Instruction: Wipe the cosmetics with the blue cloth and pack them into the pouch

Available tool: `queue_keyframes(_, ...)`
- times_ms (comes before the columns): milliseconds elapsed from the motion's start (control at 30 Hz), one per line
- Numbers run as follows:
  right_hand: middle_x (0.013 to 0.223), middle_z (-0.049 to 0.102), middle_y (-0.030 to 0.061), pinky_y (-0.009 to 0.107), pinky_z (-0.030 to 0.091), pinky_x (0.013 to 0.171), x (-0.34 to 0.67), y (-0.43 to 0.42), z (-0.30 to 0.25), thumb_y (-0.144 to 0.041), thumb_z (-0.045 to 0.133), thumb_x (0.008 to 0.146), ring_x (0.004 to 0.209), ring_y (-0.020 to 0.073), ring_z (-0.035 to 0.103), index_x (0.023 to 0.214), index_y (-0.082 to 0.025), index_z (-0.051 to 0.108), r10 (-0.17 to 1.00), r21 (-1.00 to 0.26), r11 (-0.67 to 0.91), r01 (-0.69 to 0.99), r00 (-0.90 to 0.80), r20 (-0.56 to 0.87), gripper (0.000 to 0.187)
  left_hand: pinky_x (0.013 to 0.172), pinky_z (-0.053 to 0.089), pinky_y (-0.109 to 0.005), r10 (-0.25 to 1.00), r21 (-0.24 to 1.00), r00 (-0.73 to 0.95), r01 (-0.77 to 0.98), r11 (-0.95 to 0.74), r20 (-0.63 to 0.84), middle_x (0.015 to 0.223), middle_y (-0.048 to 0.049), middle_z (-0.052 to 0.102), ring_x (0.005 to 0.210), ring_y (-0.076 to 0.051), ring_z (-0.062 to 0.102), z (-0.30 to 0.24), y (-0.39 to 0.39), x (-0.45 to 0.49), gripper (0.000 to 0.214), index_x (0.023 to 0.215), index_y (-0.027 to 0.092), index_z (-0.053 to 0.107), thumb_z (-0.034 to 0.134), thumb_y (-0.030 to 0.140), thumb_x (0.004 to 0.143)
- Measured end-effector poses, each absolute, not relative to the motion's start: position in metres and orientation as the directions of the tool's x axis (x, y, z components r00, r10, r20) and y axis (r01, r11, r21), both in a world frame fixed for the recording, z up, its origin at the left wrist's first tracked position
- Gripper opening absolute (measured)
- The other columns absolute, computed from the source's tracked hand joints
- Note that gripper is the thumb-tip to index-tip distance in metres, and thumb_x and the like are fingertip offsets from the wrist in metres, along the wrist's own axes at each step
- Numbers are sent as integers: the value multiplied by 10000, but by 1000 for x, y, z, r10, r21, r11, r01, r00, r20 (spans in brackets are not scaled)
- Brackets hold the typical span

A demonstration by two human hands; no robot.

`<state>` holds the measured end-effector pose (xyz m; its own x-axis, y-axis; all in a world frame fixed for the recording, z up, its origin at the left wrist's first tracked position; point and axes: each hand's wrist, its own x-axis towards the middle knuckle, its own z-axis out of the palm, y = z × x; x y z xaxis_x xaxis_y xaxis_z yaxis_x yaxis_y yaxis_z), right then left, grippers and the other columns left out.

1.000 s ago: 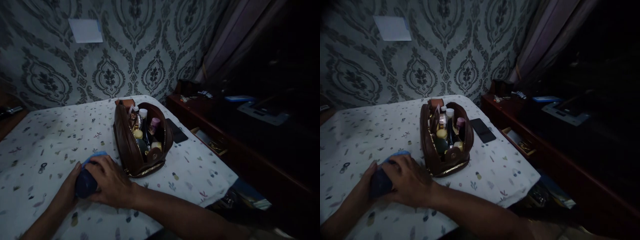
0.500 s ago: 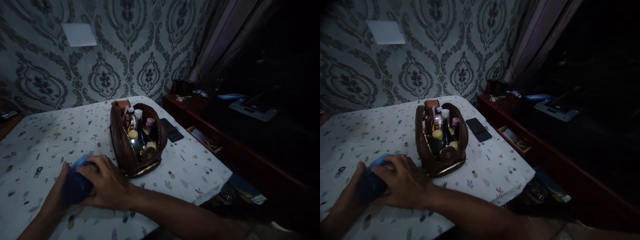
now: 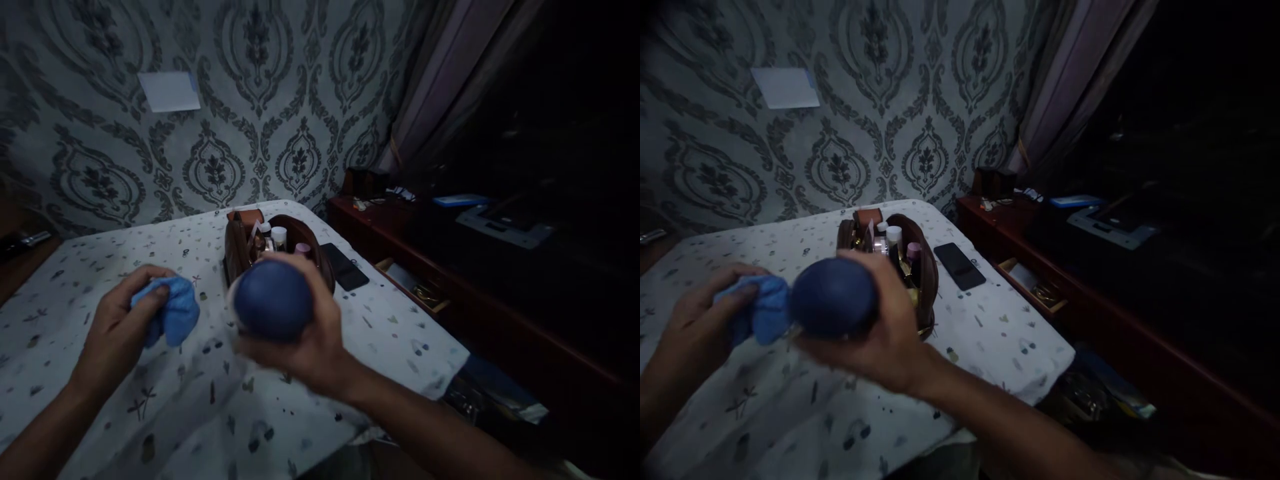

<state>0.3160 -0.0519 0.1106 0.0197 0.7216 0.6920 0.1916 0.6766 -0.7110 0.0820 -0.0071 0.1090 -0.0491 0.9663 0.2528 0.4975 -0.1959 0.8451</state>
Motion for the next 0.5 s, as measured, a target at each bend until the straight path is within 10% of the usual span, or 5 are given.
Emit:
queue_keyframes(133, 1052, 699, 22, 368, 566, 910, 349, -32, 107, -432, 810, 751, 977, 215, 684, 1113, -236, 619, 915, -941, 339, -5, 235, 328, 455, 745, 477, -304, 665, 373, 392, 599, -709, 636, 964, -25, 670, 827, -203, 615, 160, 19, 126, 294, 1002, 238, 711, 463, 260, 847)
queue_keyframes(367, 918, 689, -7, 298, 570, 854, 366, -17, 110, -414, 846, 701, 883, 166, 674, 955, -199, 630, 951, -886, 247, -393, 275, 143, 397, 894, 460, -375, 629, -145, 770, 639, -756, 112, 920, -93, 720, 1035, -295, 636, 180, 90, 212, 247, 814, 207, 763, 552, 91, 760)
queue_keyframes(500, 1017, 720, 29, 319, 594, 884, 367, -12, 120, -450, 825, 721, 953, 186, 698, 965, -193, 644, 971, -834, 196, -516, 224, 90, 398, 889, 457, -328, 603, -188, 797, 590, -786, -23, 961, -100, 748, 1048, -279, 640, 166, 122, 225, 225, 886, 232, 785, 625, 169, 740)
